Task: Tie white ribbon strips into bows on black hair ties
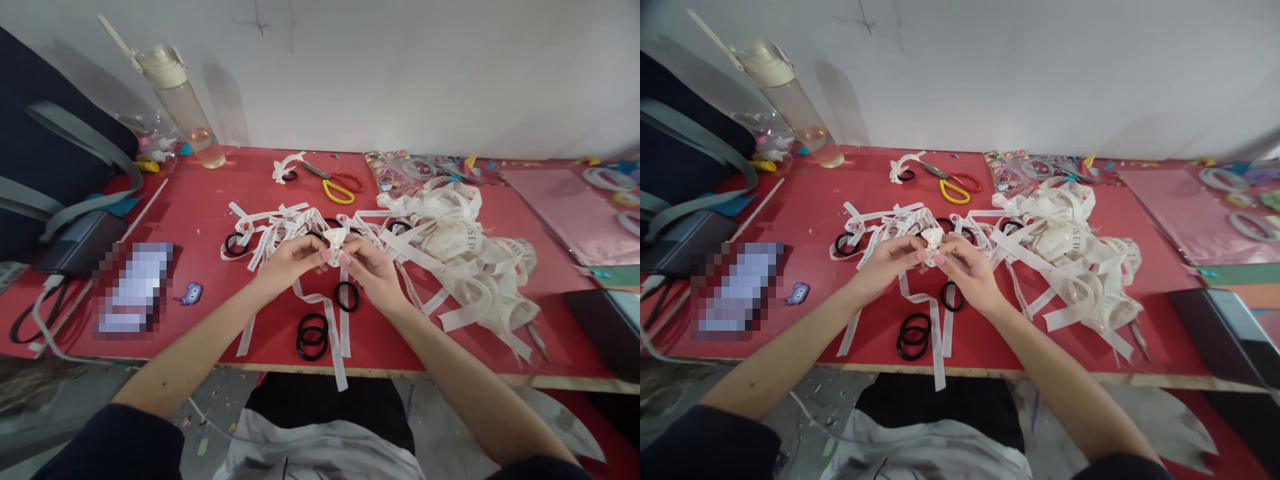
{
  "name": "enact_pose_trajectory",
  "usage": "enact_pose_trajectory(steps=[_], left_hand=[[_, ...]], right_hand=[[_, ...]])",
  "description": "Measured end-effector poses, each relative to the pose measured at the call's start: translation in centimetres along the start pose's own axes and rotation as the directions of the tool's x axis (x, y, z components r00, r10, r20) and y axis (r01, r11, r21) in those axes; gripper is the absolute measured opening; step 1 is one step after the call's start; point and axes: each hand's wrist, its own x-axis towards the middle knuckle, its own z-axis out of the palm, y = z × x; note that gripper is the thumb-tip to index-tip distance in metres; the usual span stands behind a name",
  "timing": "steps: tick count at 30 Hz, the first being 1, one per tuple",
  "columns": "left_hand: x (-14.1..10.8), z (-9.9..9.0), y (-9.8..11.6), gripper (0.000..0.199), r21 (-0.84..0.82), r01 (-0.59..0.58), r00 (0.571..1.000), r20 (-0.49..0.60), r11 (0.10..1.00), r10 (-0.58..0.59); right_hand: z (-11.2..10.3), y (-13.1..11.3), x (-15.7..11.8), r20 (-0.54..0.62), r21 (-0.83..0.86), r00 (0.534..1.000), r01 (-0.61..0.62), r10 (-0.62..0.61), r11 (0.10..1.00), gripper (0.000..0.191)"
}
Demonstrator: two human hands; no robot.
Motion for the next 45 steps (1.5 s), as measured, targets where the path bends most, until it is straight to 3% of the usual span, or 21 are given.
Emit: enact_pose_trajectory(steps=[4, 8, 16, 23, 31, 37, 45], left_hand=[[0.05, -0.03, -0.03, 0.024, -0.055, 0.037, 0.999, 0.014, 0.998, -0.036], [0.12, -0.15, -0.23, 0.024, -0.023, -0.006, 1.000, -0.009, 1.000, 0.006], [0.23, -0.27, -0.53, 0.027, -0.023, 0.035, 0.999, -0.031, 0.999, -0.036], [0.17, -0.15, -0.33, 0.024, 0.049, -0.029, 0.998, -0.052, 0.998, 0.031], [0.17, -0.29, -0.38, 0.021, -0.144, 0.042, 0.997, -0.052, 0.989, -0.050], [0.08, 0.20, 0.02, 0.031, 0.035, 0.024, 0.999, -0.033, 0.999, -0.023], [0.13, 0.17, -0.04, 0.035, 0.132, 0.007, 0.999, -0.041, 0.991, -0.002]], right_hand=[[-0.14, -0.02, -0.09, 0.047, -0.005, 0.999, -0.003, 0.003, 1.000, 0.017], [-0.11, -0.04, -0.19, 0.013, -0.059, 1.000, 0.006, -0.006, 0.998, 0.004], [-0.59, -0.13, -0.08, 0.104, -0.031, 0.995, -0.001, 0.004, 1.000, 0.013], [0.19, 0.28, 0.01, -0.043, -0.182, 0.999, -0.006, -0.002, 0.983, 0.010], [-0.01, 0.03, 0.11, -0.001, -0.109, 1.000, -0.015, 0.015, 0.994, 0.013], [-0.20, -0.26, 0.05, 0.080, -0.106, 0.997, 0.014, -0.005, 0.994, 0.010], [-0.32, -0.40, -0.09, 0.141, -0.167, 0.990, 0.003, 0.021, 0.986, 0.015]])
